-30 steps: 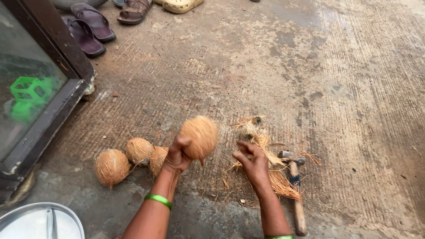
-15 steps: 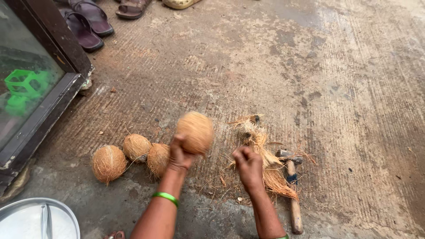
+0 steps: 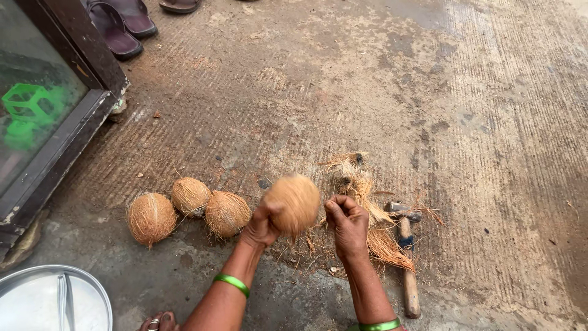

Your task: The person sits on the ground and peels the fibrous husks off several coconuts by hand. They use a hammer to strike the coconuts to loosen the husks and then pull the fibers away, leaving the cleaned coconuts on the floor.

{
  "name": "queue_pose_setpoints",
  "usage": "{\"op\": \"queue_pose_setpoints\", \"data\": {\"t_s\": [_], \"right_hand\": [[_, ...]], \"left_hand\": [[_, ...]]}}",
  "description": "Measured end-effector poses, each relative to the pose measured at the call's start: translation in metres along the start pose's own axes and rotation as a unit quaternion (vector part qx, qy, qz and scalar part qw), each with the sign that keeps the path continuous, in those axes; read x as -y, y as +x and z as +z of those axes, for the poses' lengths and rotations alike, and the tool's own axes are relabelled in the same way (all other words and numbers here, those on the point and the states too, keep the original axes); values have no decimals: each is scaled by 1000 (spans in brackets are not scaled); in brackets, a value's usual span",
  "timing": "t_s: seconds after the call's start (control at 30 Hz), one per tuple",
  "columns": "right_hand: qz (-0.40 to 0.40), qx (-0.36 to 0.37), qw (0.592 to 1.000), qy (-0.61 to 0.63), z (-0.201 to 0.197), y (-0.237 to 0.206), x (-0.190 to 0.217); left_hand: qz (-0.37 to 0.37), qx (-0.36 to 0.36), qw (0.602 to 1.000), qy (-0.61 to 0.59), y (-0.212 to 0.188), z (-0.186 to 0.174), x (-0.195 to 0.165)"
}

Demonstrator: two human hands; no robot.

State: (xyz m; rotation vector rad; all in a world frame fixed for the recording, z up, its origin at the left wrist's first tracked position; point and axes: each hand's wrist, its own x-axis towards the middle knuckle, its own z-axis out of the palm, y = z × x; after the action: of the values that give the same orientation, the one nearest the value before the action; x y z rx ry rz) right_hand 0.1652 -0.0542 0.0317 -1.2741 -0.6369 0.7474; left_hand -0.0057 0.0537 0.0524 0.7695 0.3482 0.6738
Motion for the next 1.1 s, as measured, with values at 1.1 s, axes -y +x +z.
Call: {"op": "queue_pose_setpoints", "data": {"t_s": [1.1], "right_hand": [[-15,-46,989,138,3,18,-17]], "left_hand": [[-46,-91,993,58,11,16,-4]]}}
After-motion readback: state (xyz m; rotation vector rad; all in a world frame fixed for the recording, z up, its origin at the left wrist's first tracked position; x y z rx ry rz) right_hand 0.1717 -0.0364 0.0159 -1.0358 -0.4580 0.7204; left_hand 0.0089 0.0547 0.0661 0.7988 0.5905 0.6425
